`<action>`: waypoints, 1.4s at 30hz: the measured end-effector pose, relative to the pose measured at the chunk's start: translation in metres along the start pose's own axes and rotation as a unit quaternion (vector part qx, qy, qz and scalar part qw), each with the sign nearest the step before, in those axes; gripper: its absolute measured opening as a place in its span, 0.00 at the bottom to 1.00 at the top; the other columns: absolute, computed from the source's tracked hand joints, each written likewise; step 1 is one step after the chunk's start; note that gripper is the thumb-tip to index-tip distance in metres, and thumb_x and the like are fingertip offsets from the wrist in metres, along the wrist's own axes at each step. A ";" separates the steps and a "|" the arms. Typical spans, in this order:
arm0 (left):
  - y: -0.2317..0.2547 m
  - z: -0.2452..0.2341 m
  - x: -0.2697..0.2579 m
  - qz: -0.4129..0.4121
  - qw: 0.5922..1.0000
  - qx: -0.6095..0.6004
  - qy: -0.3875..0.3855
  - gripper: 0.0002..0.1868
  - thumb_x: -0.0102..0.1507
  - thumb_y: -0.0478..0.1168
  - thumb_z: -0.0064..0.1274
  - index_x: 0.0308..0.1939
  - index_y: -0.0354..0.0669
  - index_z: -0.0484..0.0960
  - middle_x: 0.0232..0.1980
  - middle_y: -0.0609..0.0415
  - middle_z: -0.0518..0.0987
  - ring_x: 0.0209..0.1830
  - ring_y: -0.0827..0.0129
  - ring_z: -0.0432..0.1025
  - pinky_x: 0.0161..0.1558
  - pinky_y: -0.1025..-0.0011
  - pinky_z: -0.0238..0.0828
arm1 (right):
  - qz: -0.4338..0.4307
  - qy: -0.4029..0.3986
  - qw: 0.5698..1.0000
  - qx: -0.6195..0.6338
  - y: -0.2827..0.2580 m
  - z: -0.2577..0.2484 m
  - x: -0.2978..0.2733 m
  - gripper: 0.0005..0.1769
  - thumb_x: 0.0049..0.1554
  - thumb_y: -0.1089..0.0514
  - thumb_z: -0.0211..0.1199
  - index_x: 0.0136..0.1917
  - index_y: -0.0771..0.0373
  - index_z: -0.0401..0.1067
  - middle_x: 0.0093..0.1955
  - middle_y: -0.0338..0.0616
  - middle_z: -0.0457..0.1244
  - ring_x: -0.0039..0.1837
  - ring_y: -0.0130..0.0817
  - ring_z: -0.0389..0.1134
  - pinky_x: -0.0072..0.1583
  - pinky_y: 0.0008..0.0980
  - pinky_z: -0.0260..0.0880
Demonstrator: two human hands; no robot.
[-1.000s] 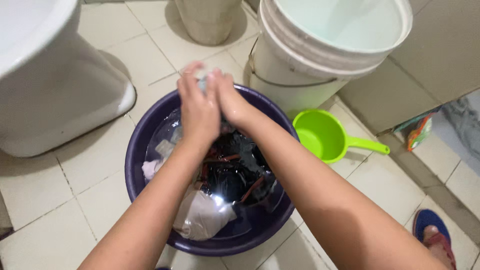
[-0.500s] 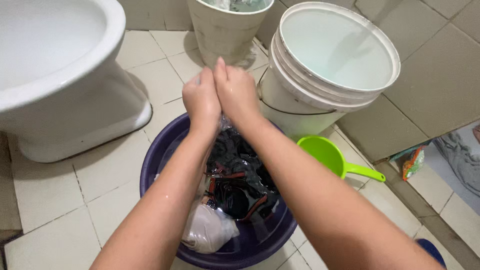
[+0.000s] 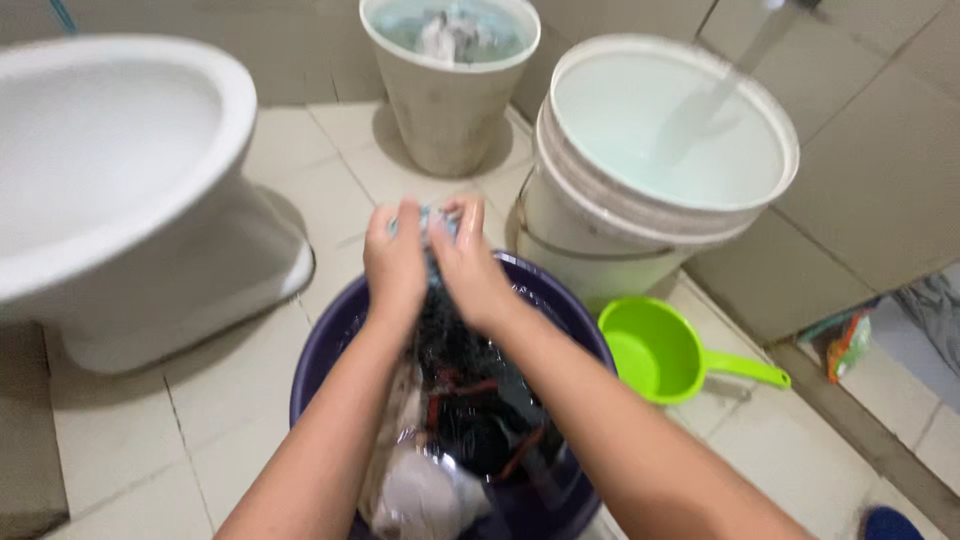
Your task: The person scoops water from a white bucket using a green scoop and pours it into a purple basin containing clothes. They then wash the clothes by hand, scrubbing and wringing them before transferring some items into a separate bucket.
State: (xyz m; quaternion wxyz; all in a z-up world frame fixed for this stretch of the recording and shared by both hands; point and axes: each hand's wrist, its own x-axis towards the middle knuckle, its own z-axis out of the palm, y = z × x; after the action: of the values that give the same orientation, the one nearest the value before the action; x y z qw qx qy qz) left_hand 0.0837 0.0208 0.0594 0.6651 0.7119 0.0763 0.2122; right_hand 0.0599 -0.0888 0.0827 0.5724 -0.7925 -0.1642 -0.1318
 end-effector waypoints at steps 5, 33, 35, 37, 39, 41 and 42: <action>0.014 0.005 0.035 -0.271 0.888 -0.368 -0.054 0.16 0.69 0.51 0.39 0.46 0.42 0.69 0.43 0.50 0.75 0.40 0.65 0.74 0.44 0.66 0.75 | -0.119 -0.026 0.992 -0.022 -0.037 -0.020 -0.013 0.32 0.54 0.61 0.63 0.71 0.60 0.61 0.67 0.57 0.53 0.72 0.56 0.58 0.72 0.45 0.57; 0.142 0.039 0.145 0.209 0.927 0.266 -0.163 0.27 0.59 0.28 0.50 0.60 0.55 0.80 0.61 0.55 0.76 0.43 0.58 0.77 0.48 0.61 0.74 | -0.096 -0.067 0.913 -0.390 -0.042 -0.117 0.203 0.43 0.60 0.51 0.60 0.81 0.36 0.44 0.77 0.46 0.57 0.67 0.50 0.66 0.59 0.47 0.71; 0.140 0.034 0.122 0.211 0.927 0.268 -0.158 0.25 0.60 0.28 0.50 0.58 0.55 0.81 0.58 0.55 0.77 0.43 0.59 0.77 0.49 0.61 0.74 | -0.107 -0.076 0.919 -0.372 -0.040 -0.113 0.184 0.43 0.60 0.53 0.61 0.83 0.40 0.44 0.72 0.49 0.61 0.66 0.50 0.67 0.59 0.47 0.70; 0.128 0.018 0.103 0.203 0.926 0.276 -0.158 0.23 0.59 0.29 0.51 0.56 0.55 0.81 0.58 0.55 0.76 0.44 0.60 0.77 0.50 0.61 0.74 | -0.086 -0.107 0.922 -0.363 -0.033 -0.098 0.164 0.44 0.61 0.55 0.61 0.84 0.43 0.45 0.66 0.50 0.66 0.63 0.51 0.68 0.61 0.48 0.69; 0.111 0.005 0.084 0.184 0.922 0.291 -0.176 0.22 0.59 0.30 0.52 0.55 0.54 0.81 0.59 0.54 0.75 0.45 0.59 0.77 0.50 0.61 0.73 | -0.096 -0.117 0.935 -0.321 -0.019 -0.085 0.142 0.43 0.58 0.59 0.61 0.83 0.49 0.50 0.61 0.55 0.67 0.61 0.54 0.68 0.60 0.48 0.69; 0.091 -0.011 0.066 0.165 0.923 0.295 -0.185 0.22 0.59 0.29 0.51 0.56 0.54 0.81 0.59 0.53 0.75 0.45 0.58 0.76 0.50 0.61 0.73 | -0.054 -0.108 0.958 -0.258 0.001 -0.067 0.120 0.36 0.58 0.60 0.61 0.78 0.53 0.58 0.58 0.55 0.68 0.58 0.51 0.70 0.58 0.45 0.70; 0.079 -0.019 0.059 0.155 0.923 0.298 -0.187 0.23 0.59 0.29 0.50 0.56 0.54 0.81 0.59 0.53 0.75 0.45 0.58 0.76 0.51 0.61 0.73 | -0.012 -0.097 0.972 -0.215 0.012 -0.055 0.111 0.31 0.59 0.60 0.59 0.75 0.53 0.63 0.57 0.52 0.70 0.56 0.47 0.73 0.58 0.42 0.72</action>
State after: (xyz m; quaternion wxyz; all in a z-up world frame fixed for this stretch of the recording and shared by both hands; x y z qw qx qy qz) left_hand 0.1154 0.0532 0.1494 0.3835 0.9067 -0.1011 0.1432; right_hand 0.1648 -0.1321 0.1329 0.3683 -0.9040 -0.1960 -0.0932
